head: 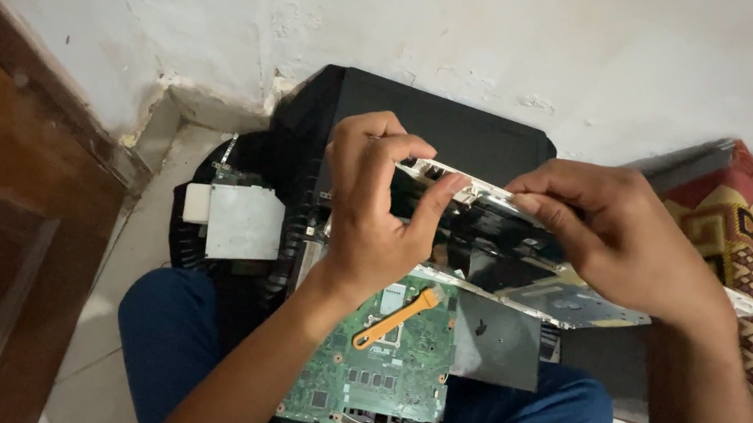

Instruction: Disassembling a laptop by prying the top cover and disconnecting internal cables

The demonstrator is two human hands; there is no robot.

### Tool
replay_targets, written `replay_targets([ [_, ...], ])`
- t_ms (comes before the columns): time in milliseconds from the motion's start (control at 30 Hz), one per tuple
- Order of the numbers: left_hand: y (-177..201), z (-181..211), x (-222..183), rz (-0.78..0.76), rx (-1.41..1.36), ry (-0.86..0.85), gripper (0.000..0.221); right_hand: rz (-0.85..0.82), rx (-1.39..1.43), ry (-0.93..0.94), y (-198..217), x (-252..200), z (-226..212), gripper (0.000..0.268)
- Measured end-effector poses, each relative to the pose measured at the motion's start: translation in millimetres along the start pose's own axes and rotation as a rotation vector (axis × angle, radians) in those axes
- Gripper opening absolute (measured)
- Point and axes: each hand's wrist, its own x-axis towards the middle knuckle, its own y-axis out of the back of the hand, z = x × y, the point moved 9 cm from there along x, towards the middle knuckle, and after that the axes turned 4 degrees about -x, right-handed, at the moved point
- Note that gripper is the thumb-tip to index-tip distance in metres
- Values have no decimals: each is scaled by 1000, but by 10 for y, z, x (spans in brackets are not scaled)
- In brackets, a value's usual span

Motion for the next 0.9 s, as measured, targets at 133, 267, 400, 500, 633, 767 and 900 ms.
replay_targets([
  [133, -22, -23, 8, -14, 7, 16, 27, -90, -4, -36, -53, 19, 81, 26],
  [267, -31, -33, 3, -9, 13, 28, 28, -154, 23, -86, -82, 49, 185, 31],
  [400, -34, -60, -3, -7, 4, 47, 28, -133, 18, -21, -84, 65, 192, 31],
  [500, -25, -29, 22, -3, 21, 41, 27, -127, -1, -3, -89, 76, 219, 31],
  [633, -51, -58, 13, 12, 56, 19, 27, -112, -8, 2, -70, 106, 210, 31],
  [767, -186, -161, -179, -15, 232, -170, 46, -123, 5, -69, -71, 119, 265, 30],
  [900, -268, 44, -348, -20, 455, -422, 35, -102, 20, -36, -50, 108, 229, 27],
])
